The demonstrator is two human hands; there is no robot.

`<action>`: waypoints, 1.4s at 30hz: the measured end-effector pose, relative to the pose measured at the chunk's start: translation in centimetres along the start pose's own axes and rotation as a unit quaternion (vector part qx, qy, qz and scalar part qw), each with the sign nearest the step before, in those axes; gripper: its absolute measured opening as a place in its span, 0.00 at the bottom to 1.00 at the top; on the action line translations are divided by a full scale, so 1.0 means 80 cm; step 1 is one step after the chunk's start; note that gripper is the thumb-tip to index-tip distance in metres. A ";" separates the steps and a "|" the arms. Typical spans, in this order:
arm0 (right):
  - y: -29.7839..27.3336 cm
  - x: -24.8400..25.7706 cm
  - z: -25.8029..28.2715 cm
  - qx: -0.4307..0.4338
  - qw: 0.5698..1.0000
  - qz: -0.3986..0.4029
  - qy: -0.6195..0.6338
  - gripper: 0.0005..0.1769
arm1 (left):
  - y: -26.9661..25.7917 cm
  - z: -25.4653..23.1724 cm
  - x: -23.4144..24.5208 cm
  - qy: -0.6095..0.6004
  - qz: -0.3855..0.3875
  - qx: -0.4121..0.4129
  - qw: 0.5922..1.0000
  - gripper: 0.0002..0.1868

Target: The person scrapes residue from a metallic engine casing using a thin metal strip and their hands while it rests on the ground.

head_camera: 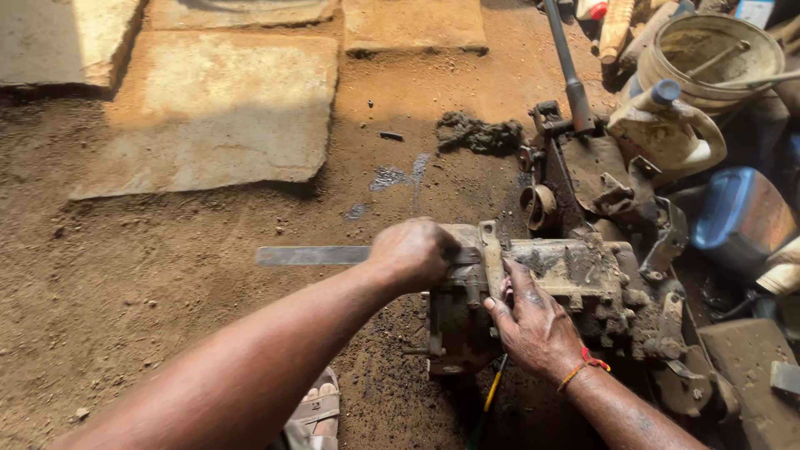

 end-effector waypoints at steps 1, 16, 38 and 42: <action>0.001 -0.001 -0.003 0.004 1.000 -0.004 -0.007 0.42 | 0.000 0.002 0.001 -0.031 0.003 0.031 0.999 0.12; -0.004 0.001 -0.001 0.034 0.999 -0.031 0.006 0.41 | -0.020 0.017 0.031 0.041 0.010 0.101 0.994 0.13; -0.002 0.003 0.005 0.025 0.999 -0.040 0.011 0.44 | 0.018 -0.007 0.022 0.027 0.055 0.079 0.995 0.12; 0.001 -0.001 0.003 0.033 0.998 -0.049 0.012 0.43 | 0.016 0.017 0.037 0.039 0.014 0.115 0.992 0.14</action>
Point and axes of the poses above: each hand's wrist, its own y-axis towards the middle knuckle, its own x-axis out of the back of the hand, z = x × y, the point moved 1 cm from there along y, towards the middle knuckle, and after that the axes turned 8 degrees about z, right-handed, at the moved point
